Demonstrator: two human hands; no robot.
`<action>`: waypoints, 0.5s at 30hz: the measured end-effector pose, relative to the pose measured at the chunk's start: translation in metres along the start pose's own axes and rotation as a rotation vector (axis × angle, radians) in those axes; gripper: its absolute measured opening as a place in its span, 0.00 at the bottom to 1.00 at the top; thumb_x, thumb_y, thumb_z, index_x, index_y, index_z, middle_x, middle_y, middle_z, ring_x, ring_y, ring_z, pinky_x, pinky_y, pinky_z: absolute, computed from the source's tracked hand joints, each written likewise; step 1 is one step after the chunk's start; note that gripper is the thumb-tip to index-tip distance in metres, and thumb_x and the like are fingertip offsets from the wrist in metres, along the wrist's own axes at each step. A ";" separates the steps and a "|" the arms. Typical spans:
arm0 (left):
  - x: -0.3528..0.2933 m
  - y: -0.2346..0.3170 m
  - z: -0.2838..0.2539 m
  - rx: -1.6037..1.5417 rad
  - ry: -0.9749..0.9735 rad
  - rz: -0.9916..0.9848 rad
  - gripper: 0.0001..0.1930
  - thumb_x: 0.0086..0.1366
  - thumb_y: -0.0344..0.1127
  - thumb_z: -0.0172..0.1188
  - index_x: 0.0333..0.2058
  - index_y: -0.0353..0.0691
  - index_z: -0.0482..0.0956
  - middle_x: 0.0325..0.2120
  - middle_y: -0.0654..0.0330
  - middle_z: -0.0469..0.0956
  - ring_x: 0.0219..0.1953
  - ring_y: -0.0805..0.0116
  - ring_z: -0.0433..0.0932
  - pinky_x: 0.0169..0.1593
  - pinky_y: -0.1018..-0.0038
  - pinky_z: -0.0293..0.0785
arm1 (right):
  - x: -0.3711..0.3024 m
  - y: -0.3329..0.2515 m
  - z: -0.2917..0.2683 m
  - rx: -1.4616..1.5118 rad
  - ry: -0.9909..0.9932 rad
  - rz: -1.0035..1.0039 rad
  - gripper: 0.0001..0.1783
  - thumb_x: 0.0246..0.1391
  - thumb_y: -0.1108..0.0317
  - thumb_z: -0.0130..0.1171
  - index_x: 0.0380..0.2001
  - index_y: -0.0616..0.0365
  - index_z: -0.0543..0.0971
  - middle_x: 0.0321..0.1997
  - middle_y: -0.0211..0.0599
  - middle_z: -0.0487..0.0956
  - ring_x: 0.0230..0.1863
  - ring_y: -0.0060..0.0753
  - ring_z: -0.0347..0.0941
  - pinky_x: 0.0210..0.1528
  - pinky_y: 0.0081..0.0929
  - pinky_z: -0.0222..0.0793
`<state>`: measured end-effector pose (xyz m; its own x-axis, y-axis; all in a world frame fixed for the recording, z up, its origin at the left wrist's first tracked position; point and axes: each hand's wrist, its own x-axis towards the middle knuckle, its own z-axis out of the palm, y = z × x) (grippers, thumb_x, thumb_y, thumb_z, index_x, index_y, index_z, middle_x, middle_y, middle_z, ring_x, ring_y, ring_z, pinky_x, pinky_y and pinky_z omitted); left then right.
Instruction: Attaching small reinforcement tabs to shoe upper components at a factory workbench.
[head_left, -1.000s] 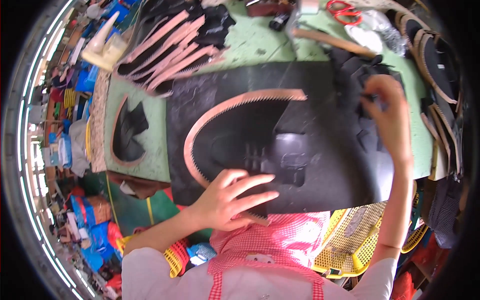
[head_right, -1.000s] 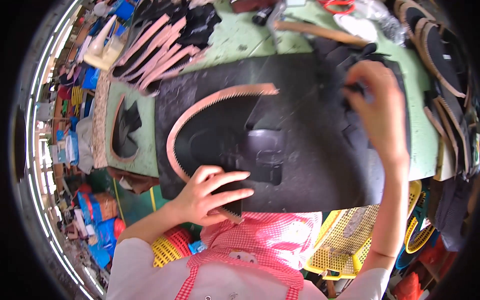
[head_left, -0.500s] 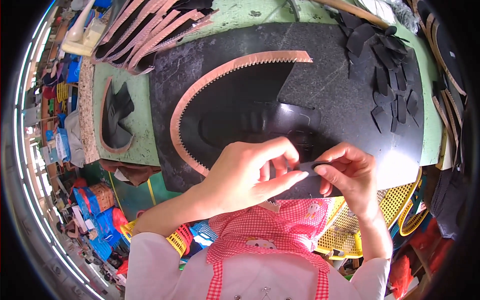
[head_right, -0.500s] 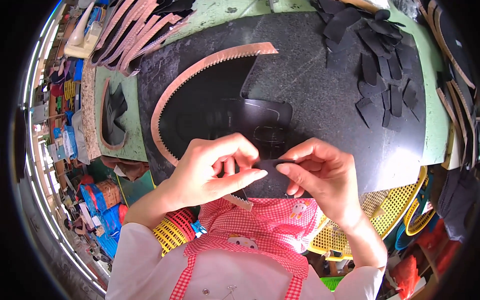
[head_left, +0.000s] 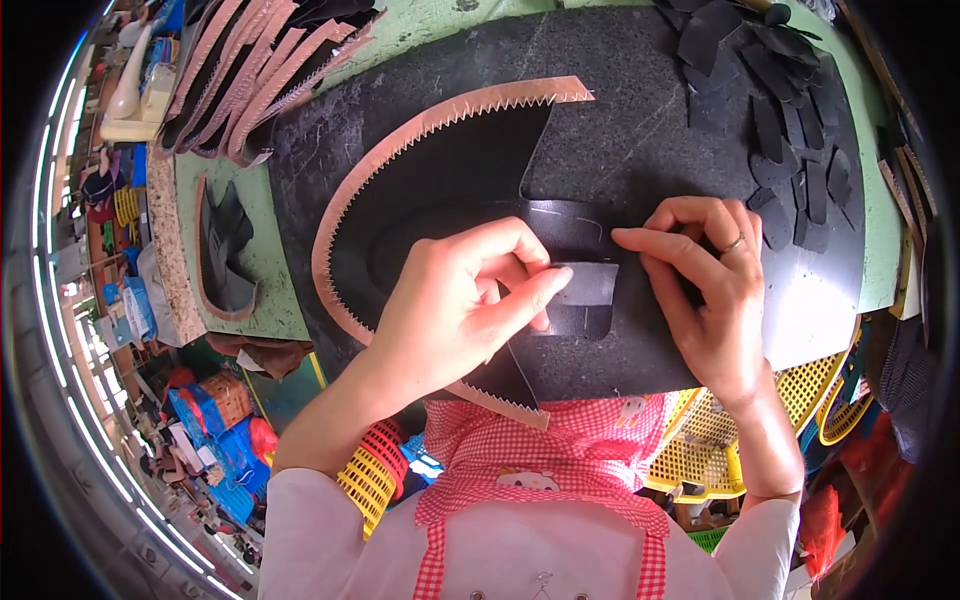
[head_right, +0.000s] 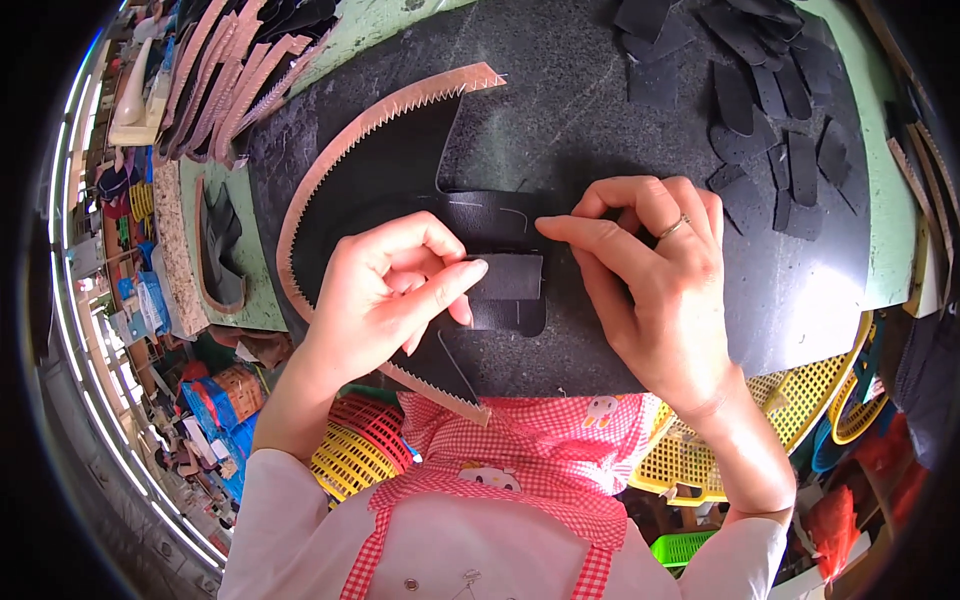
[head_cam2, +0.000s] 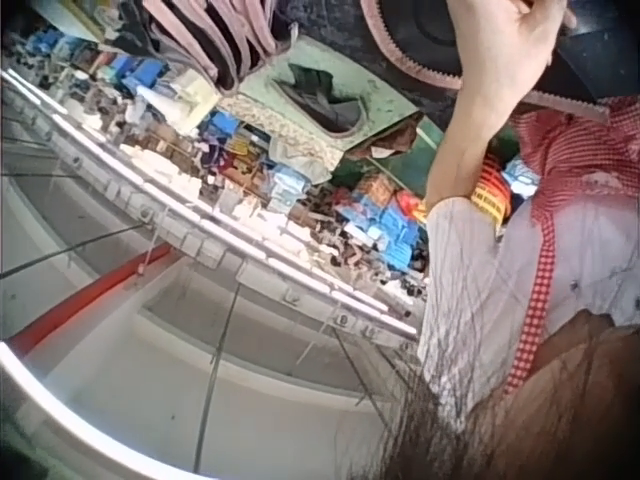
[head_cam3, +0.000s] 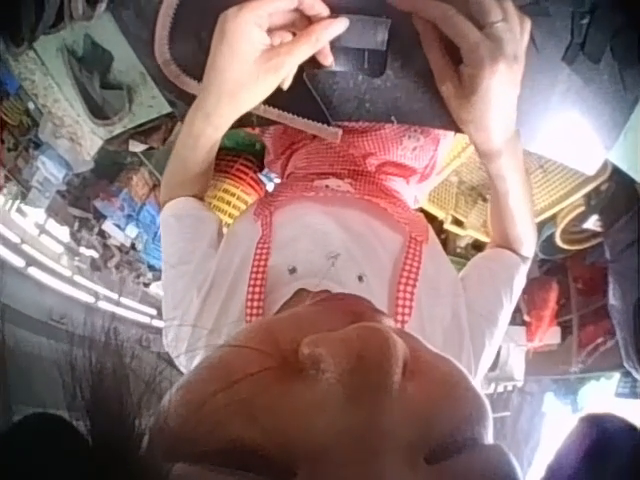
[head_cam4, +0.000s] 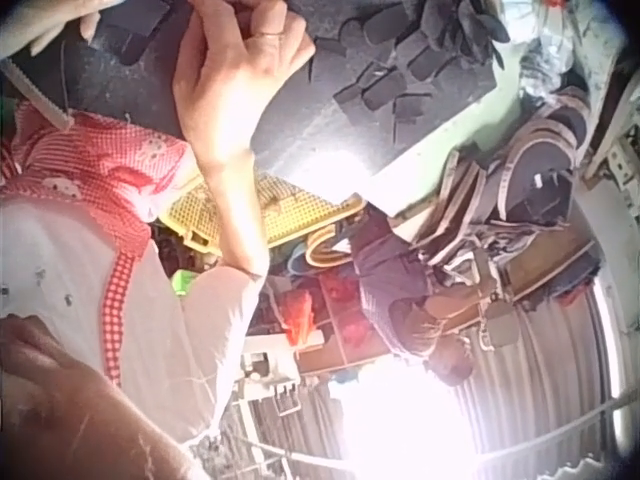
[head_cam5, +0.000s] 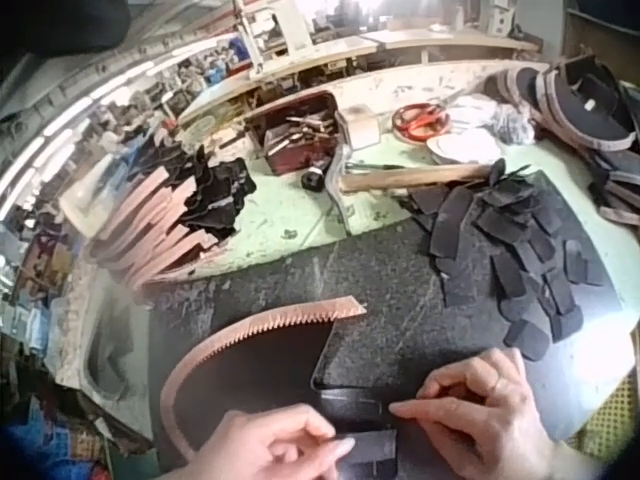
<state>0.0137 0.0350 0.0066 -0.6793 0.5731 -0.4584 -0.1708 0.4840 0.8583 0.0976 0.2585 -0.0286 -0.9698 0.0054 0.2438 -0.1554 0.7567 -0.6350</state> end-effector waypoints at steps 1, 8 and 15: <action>0.001 -0.002 0.001 0.014 0.006 -0.007 0.06 0.71 0.29 0.63 0.33 0.35 0.78 0.21 0.61 0.83 0.13 0.88 0.68 0.15 0.86 0.56 | 0.000 0.000 0.001 0.006 0.005 0.005 0.16 0.46 0.77 0.68 0.39 0.48 0.88 0.42 0.24 0.78 0.40 0.31 0.70 0.50 0.32 0.61; 0.007 0.001 0.000 -0.028 -0.012 -0.074 0.06 0.71 0.28 0.64 0.34 0.34 0.78 0.23 0.59 0.84 0.13 0.88 0.69 0.14 0.86 0.58 | 0.000 0.001 0.003 0.000 0.037 -0.002 0.16 0.44 0.77 0.69 0.38 0.48 0.89 0.40 0.23 0.78 0.38 0.29 0.69 0.49 0.32 0.61; 0.007 0.002 0.001 0.027 -0.002 -0.067 0.06 0.71 0.29 0.64 0.33 0.34 0.79 0.22 0.61 0.83 0.13 0.88 0.69 0.14 0.86 0.58 | 0.000 0.001 0.003 -0.002 0.032 -0.008 0.17 0.43 0.77 0.69 0.38 0.48 0.89 0.40 0.23 0.78 0.37 0.29 0.69 0.48 0.32 0.62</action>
<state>0.0096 0.0405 0.0049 -0.6659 0.5399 -0.5148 -0.1966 0.5387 0.8193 0.0969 0.2576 -0.0314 -0.9619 0.0201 0.2727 -0.1632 0.7580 -0.6315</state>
